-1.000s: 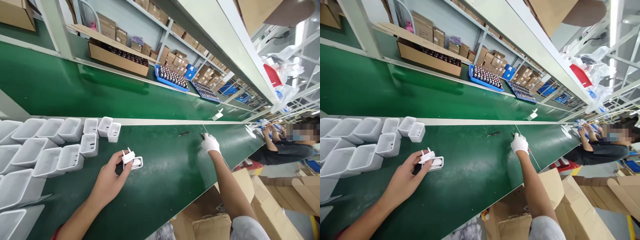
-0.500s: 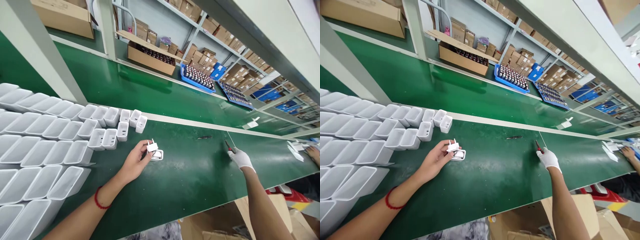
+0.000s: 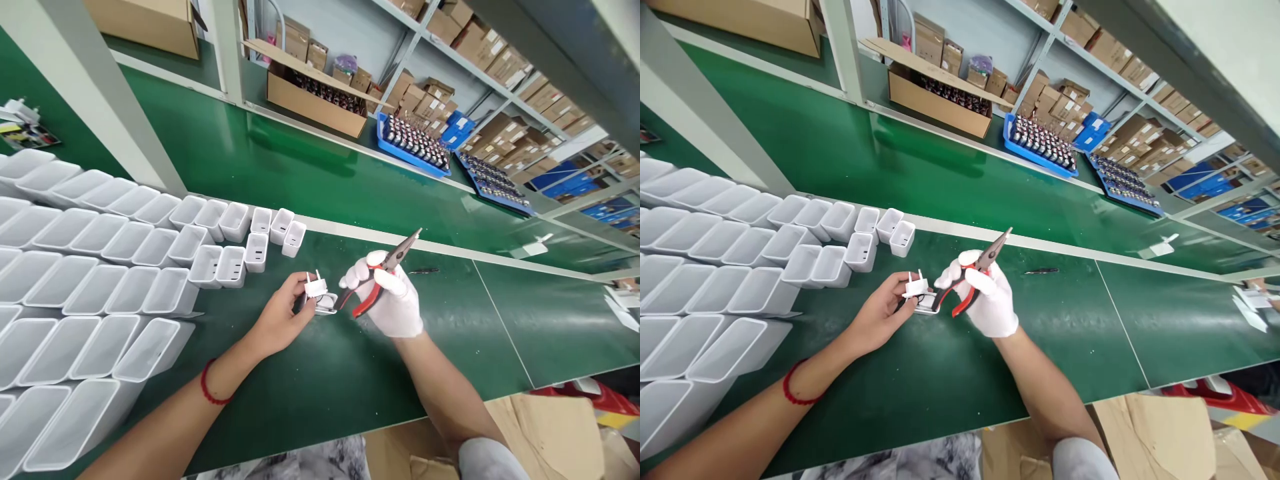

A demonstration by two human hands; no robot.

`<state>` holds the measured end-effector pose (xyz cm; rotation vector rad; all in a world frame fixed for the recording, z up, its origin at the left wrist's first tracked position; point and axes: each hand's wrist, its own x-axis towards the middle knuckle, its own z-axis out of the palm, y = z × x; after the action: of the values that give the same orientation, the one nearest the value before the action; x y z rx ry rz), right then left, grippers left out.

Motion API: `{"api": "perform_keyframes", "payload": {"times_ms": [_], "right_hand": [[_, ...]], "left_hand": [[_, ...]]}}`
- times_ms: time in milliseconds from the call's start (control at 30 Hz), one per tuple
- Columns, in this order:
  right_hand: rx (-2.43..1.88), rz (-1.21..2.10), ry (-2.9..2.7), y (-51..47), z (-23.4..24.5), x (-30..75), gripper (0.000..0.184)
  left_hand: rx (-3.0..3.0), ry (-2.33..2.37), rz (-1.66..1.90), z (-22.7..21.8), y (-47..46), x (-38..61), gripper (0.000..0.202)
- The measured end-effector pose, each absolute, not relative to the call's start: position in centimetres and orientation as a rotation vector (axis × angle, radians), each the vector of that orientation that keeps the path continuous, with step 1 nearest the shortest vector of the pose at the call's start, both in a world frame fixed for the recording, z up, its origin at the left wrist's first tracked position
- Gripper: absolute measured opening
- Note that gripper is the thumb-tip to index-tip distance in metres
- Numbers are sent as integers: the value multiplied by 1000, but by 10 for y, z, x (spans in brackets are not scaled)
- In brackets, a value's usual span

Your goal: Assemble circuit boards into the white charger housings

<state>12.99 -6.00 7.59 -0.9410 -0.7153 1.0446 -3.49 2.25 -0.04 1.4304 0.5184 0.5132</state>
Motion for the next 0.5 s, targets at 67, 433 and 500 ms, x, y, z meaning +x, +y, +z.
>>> {"api": "perform_keyframes", "payload": {"times_ms": [67, 433, 500], "right_hand": [[-910, 1026, -768, -56, 71, 122, 14], [-1028, 793, -859, -46, 57, 111, 16], [-1036, 767, -912, -47, 56, 110, 16]], "left_hand": [[1433, 527, 512, -1, 22, -35, 33], [1395, 544, 448, 10, 22, -37, 33], [1385, 546, 439, 9, 22, -37, 33]]}}
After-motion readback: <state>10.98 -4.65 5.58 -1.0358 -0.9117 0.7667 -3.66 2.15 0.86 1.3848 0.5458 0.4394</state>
